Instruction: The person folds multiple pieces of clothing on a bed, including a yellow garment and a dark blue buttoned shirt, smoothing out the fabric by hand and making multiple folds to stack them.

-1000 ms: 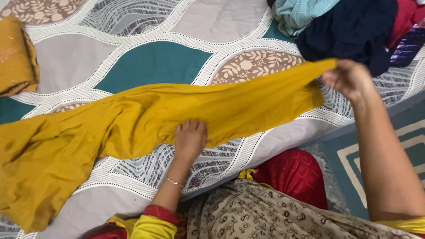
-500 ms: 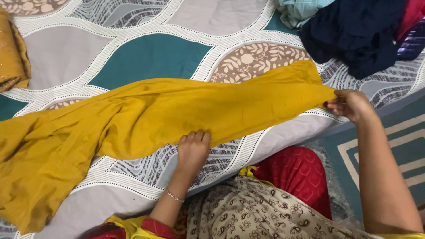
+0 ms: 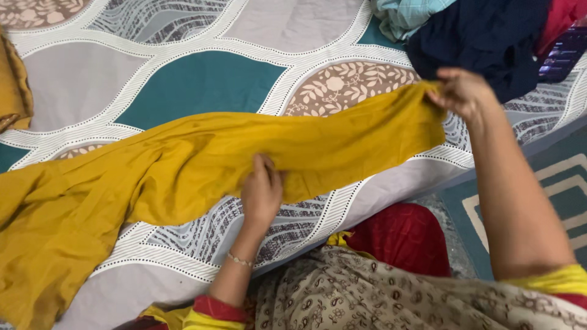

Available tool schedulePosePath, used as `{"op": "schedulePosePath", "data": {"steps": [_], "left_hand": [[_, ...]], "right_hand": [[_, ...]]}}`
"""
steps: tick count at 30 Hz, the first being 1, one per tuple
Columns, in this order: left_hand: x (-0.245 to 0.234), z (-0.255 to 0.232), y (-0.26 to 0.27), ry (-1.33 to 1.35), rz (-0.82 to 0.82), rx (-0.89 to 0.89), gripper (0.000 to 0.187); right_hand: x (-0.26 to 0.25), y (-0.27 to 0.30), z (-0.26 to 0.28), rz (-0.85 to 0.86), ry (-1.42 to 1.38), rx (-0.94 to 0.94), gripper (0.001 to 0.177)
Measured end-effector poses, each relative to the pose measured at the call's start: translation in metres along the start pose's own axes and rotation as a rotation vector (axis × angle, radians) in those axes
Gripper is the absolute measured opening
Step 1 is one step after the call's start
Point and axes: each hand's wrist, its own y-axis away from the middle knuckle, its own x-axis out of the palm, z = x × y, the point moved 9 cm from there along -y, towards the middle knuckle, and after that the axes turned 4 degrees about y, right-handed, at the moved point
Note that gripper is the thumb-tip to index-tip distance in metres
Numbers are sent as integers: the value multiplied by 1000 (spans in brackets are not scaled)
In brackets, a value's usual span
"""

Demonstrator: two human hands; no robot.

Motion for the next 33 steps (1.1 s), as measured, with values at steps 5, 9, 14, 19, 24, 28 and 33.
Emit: {"op": "schedulePosePath", "data": {"steps": [5,9,14,19,24,28,33], "left_hand": [[-6,-11,7,152,-242,279,14],[11,6,27,125,-154,283,11],[27,30,48,217,-35,138,12],[46,57,45,477,-115,25,17],[68,86,48,900,-254,-309,27],[69,74,54,761,-133,-457,17],[63,60,54,598,-75,-353,44]], "right_hand": [[58,54,98,278,-237,-494,42],[43,68,55,506,-294,-404,47],[-33,59,-49,-4,335,-74,44],[-27,68,-59,3,273,-11,19],[-6,63,-51,51,572,-128,34],[0,70,-46,96,579,-186,48],[-6,70,-46,34,639,-286,48]]}}
